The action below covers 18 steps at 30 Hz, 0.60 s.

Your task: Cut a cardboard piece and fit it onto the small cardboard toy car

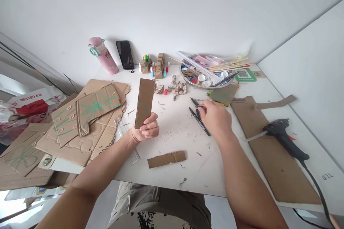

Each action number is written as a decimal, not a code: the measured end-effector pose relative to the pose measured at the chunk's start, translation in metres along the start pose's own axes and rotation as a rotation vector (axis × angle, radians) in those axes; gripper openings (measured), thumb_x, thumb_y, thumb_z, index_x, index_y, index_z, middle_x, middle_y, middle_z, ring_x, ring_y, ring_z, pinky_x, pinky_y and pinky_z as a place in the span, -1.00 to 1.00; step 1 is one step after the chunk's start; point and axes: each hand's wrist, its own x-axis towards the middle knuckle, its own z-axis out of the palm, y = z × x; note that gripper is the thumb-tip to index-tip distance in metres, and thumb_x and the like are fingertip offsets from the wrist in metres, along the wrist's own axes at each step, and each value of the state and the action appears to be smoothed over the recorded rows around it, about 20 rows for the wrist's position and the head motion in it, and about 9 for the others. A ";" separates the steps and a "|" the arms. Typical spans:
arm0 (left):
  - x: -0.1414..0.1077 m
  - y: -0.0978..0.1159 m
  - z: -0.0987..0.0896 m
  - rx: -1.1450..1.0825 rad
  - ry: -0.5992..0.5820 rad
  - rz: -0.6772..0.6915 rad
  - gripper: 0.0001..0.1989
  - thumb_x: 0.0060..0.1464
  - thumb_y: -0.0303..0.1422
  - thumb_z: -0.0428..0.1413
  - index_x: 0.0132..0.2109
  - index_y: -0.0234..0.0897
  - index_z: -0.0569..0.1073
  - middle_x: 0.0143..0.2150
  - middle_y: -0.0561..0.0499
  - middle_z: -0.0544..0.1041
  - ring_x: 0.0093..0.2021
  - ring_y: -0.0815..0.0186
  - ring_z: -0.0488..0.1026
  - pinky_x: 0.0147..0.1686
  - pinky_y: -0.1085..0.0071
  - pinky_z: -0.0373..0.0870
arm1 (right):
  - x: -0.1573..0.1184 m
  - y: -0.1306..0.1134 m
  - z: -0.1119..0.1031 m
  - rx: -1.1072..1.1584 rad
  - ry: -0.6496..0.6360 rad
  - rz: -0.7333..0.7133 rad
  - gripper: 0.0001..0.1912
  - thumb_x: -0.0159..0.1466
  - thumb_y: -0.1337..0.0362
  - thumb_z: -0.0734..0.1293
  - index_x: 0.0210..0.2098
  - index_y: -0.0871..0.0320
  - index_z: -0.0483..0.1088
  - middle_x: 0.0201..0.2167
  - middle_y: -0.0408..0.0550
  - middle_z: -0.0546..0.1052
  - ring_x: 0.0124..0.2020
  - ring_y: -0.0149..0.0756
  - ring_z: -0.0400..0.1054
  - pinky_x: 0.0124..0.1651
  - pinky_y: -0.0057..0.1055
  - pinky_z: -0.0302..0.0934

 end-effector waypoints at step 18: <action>0.001 -0.013 0.020 1.083 0.544 0.405 -0.83 0.20 -0.31 0.27 -0.32 -0.11 0.42 -0.61 0.22 0.41 -0.55 0.32 0.34 -0.34 0.38 0.28 | -0.009 -0.091 0.011 0.568 -0.090 0.154 -0.30 0.46 -0.29 0.14 -0.13 0.13 0.67 -0.45 0.08 0.67 -0.45 -0.02 0.60 -0.34 -0.21 0.46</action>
